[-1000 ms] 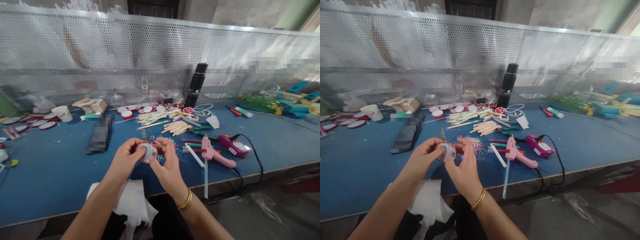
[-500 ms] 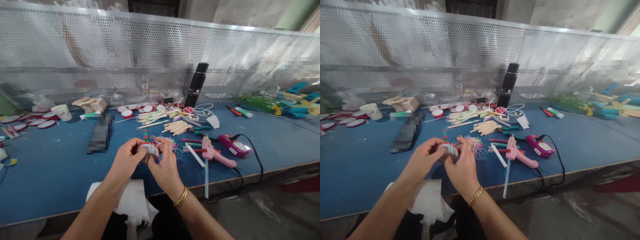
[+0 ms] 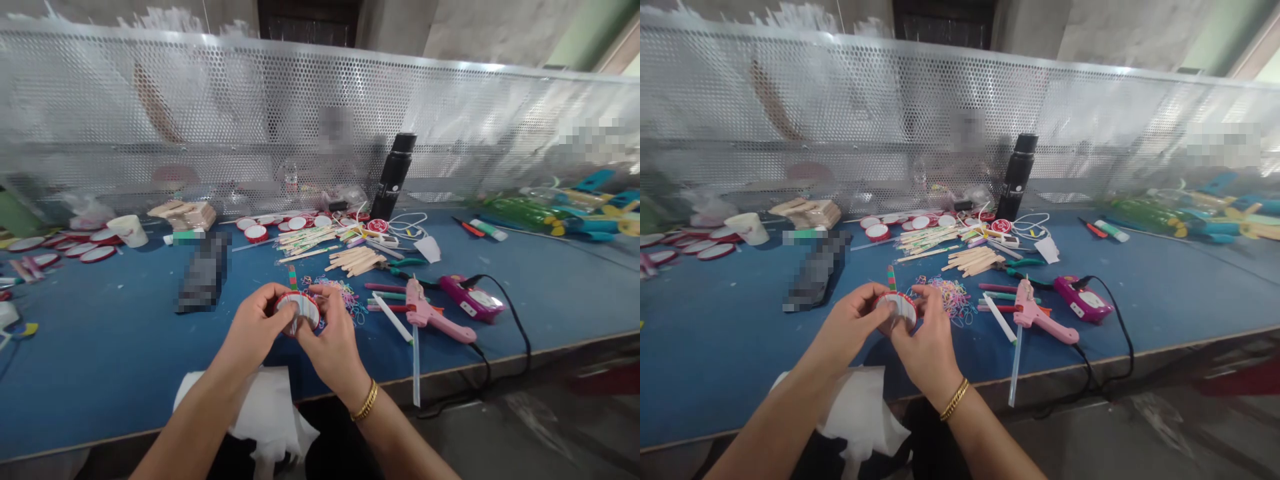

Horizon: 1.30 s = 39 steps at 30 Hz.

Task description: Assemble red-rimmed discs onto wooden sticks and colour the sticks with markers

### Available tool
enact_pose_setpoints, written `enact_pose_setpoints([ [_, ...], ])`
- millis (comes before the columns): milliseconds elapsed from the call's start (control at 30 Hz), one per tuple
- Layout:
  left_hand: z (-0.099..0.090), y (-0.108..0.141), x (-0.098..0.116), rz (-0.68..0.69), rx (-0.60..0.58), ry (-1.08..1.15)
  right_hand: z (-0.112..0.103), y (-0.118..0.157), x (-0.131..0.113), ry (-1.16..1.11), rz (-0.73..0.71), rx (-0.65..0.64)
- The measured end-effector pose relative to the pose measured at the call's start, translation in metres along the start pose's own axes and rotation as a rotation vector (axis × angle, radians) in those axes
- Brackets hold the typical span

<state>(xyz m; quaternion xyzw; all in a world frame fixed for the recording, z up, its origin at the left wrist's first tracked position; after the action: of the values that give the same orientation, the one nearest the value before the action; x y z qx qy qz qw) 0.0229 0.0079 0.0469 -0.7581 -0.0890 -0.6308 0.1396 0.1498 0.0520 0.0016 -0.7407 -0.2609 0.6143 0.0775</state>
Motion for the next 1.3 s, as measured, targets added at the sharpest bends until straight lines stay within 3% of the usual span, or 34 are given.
enact_pose_setpoints([
  [200, -0.0022, 0.0022, 0.0023, -0.016, -0.048, 0.128, 0.0046, 0.0003, -0.0005, -0.030, 0.018, 0.001],
  [333, -0.0053, 0.0023, -0.0011, 0.014, -0.003, 0.168, 0.0081, 0.0001, 0.0014, -0.030, -0.011, 0.033],
  [567, -0.0057, 0.0018, -0.0022, 0.011, -0.071, 0.106, 0.0093, -0.0008, 0.0028, -0.043, 0.006, 0.026],
  [1300, -0.0037, -0.0003, -0.0039, -0.018, -0.021, -0.060, 0.0025, 0.0007, -0.0019, -0.107, 0.078, -0.077],
])
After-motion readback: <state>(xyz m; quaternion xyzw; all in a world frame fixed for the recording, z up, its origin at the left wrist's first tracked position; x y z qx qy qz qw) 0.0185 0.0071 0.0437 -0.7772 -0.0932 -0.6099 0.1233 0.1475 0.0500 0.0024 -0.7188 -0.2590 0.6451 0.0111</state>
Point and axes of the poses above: each hand's wrist, its own y-axis away from the middle knuckle, its own z-axis out of the palm, x = y × z, the point moved 1 cm from there along -y, towards the middle knuckle, and after that the axes turned 4 degrees about -x, right-handed, at the moved point
